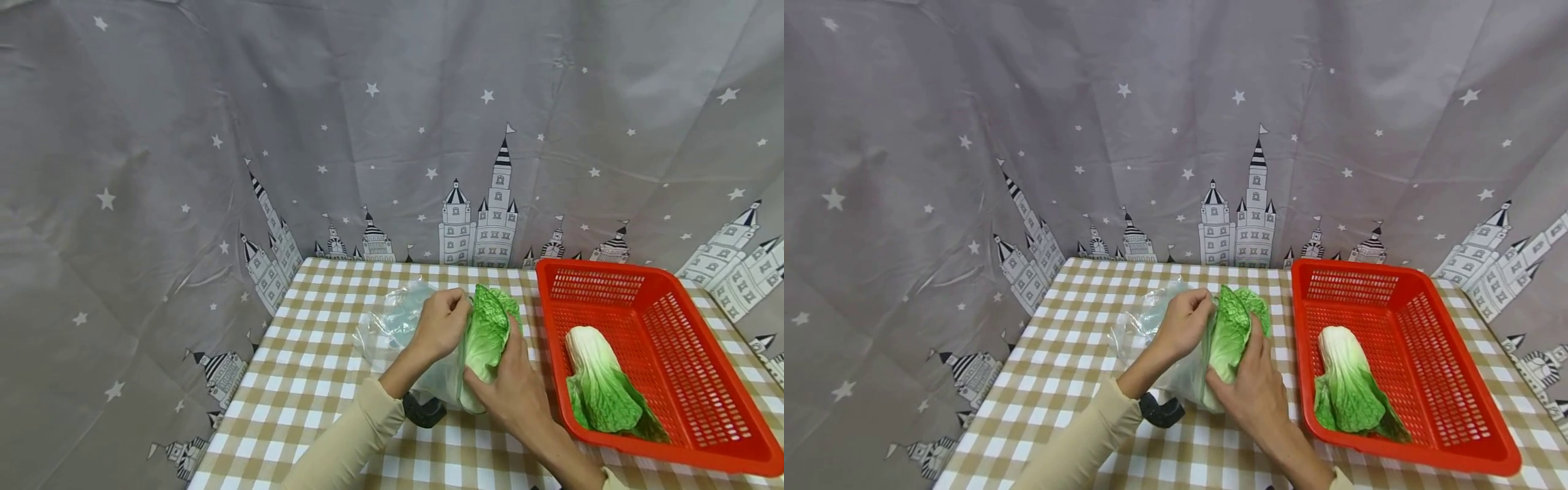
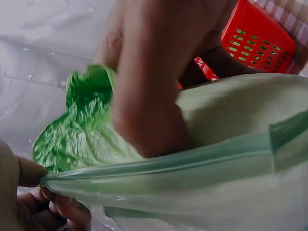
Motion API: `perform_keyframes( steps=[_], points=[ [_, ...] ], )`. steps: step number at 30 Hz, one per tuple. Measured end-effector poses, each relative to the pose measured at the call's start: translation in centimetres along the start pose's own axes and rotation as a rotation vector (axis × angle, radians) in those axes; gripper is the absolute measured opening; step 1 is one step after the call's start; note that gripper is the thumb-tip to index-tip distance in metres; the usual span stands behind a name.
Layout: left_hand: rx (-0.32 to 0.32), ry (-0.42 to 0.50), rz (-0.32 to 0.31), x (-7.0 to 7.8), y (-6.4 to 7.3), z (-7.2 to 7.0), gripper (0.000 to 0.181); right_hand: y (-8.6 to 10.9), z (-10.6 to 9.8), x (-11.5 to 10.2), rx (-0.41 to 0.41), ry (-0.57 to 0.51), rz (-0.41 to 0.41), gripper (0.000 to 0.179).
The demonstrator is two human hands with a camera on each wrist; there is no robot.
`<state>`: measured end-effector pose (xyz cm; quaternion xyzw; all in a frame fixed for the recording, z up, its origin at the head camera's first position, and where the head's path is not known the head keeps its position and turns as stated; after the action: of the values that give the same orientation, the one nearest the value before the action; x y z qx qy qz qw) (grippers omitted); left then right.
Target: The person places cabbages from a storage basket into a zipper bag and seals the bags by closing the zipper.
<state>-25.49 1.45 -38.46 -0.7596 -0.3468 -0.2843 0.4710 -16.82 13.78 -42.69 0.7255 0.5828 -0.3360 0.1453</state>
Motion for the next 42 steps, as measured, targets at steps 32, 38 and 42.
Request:
perform_keyframes(
  steps=[32,38,42],
  points=[
    [0.144,0.304,0.045,1.8,1.9,-0.4,0.026,-3.8,-2.9,0.1,-0.204,-0.125,-0.135,0.115],
    [0.199,0.284,0.045,2.7,1.5,-1.4,0.024,-3.2,-3.3,0.7,-0.049,-0.366,-0.128,0.123],
    [0.217,0.318,0.036,2.6,1.5,-1.3,0.021,-2.9,-2.6,0.8,-0.071,-0.489,-0.046,0.117]
  ],
)
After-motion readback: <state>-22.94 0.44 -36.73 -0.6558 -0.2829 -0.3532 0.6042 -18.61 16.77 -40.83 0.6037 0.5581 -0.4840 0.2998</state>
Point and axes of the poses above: each hand's wrist, its own y-axis away from the middle knuckle, its own z-axis out of the palm, x = y × z, the point moved 5 cm from there along -y, towards the middle knuckle, and after that the axes turned 15 degrees about z, right-handed, at the moved point
